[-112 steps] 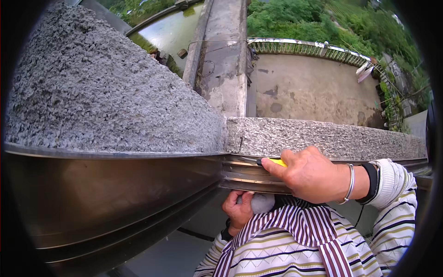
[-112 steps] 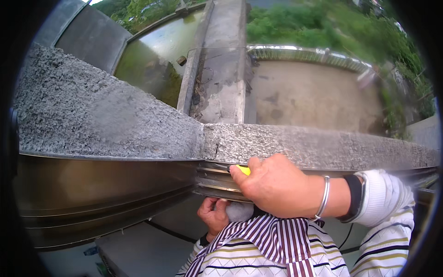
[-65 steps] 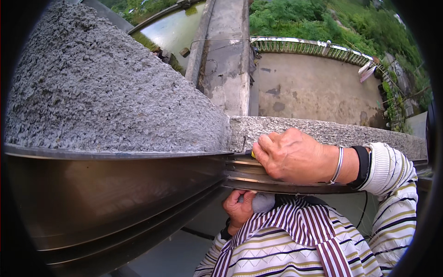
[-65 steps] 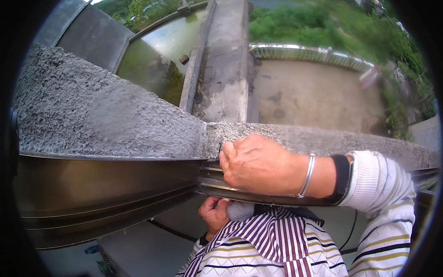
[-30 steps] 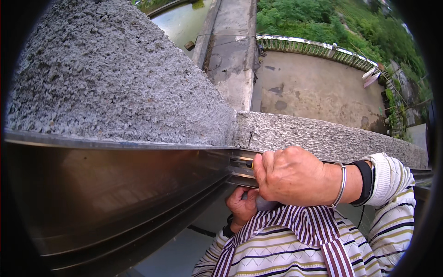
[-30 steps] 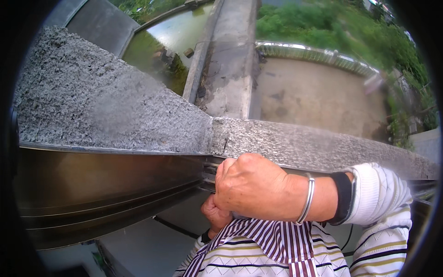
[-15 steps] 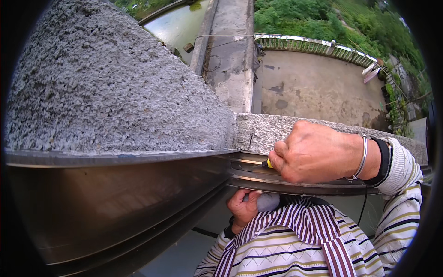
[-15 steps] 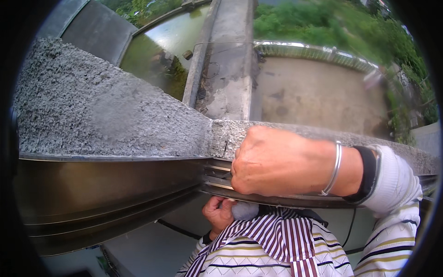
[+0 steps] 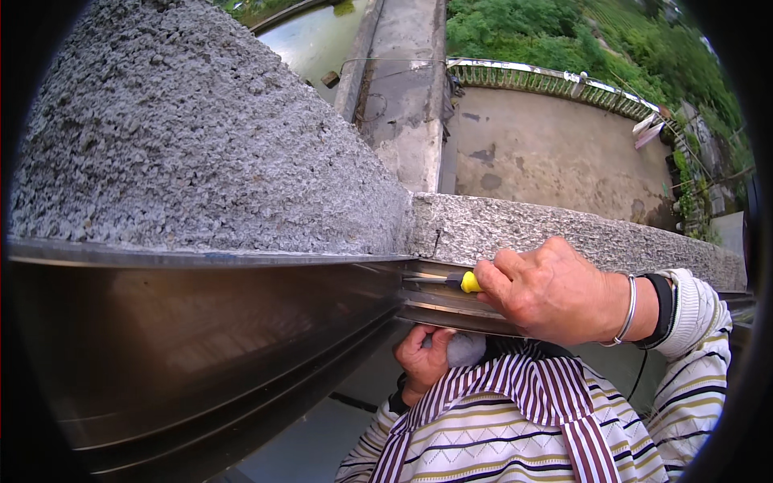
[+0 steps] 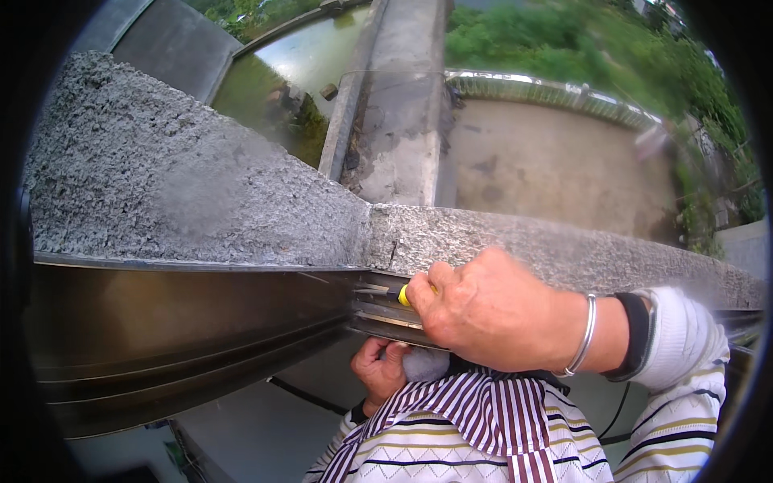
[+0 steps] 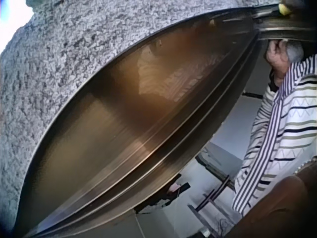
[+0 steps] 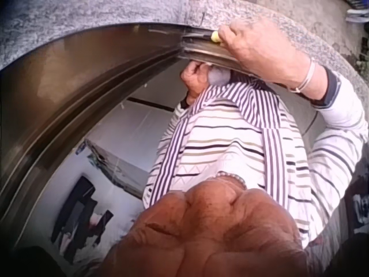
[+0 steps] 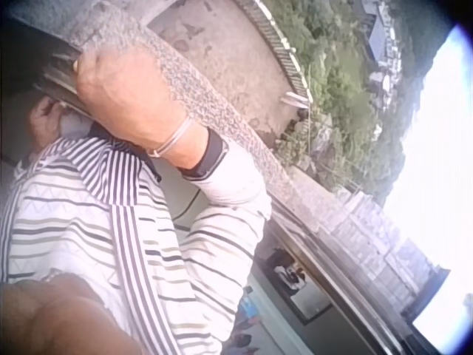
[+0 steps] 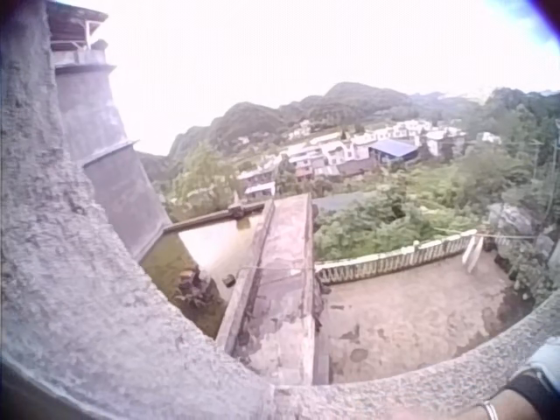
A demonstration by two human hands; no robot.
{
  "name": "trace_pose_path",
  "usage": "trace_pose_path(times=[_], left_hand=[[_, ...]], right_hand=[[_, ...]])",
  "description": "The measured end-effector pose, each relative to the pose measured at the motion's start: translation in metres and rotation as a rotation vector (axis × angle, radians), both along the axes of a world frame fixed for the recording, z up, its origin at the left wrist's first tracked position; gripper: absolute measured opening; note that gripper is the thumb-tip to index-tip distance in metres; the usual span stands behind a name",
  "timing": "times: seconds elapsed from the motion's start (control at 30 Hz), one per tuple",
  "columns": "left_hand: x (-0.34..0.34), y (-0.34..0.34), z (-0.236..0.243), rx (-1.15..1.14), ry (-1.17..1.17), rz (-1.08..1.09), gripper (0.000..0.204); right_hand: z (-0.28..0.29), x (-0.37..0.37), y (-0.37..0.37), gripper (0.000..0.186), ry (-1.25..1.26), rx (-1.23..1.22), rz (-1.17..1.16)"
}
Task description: Tightening screws and cleaning a window frame using a screwdriver and a cloth.
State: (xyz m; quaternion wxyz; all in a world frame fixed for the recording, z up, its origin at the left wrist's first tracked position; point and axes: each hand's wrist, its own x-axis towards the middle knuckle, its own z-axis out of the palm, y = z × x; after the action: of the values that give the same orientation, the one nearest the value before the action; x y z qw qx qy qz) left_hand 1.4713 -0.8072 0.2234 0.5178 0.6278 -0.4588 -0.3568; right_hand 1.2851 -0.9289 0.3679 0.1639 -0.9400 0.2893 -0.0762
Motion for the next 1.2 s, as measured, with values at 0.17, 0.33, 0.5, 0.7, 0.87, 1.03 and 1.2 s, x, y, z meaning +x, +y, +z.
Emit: trace_pose_path(times=[0.17,0.33,0.5,0.7,0.87,1.03,1.2], left_hand=[[-0.002,-0.002,0.005,-0.007,-0.013,0.005,0.025],[-0.005,-0.004,0.008,-0.022,-0.034,0.029,0.024],[-0.005,-0.003,0.001,-0.018,0.002,0.032,0.025],[-0.003,0.000,-0.008,-0.038,-0.009,0.027,0.026],[-0.002,-0.001,-0.004,-0.026,-0.048,0.004,0.026],[-0.002,-0.001,-0.003,-0.031,-0.020,-0.008,0.024],[-0.002,0.001,-0.008,-0.037,0.027,-0.007,0.022]], right_hand=[[-0.001,-0.004,0.016,0.015,0.111,0.172,-0.082],[-0.016,-0.001,0.016,0.017,0.072,0.202,-0.130],[-0.022,0.002,0.005,0.025,0.084,0.314,-0.173],[-0.020,0.007,0.000,0.030,0.053,0.369,-0.179],[-0.025,0.015,0.001,0.031,0.028,0.372,-0.197],[-0.024,0.016,-0.002,0.031,0.024,0.392,-0.194],[-0.026,0.017,-0.001,0.032,0.002,0.362,-0.172]])
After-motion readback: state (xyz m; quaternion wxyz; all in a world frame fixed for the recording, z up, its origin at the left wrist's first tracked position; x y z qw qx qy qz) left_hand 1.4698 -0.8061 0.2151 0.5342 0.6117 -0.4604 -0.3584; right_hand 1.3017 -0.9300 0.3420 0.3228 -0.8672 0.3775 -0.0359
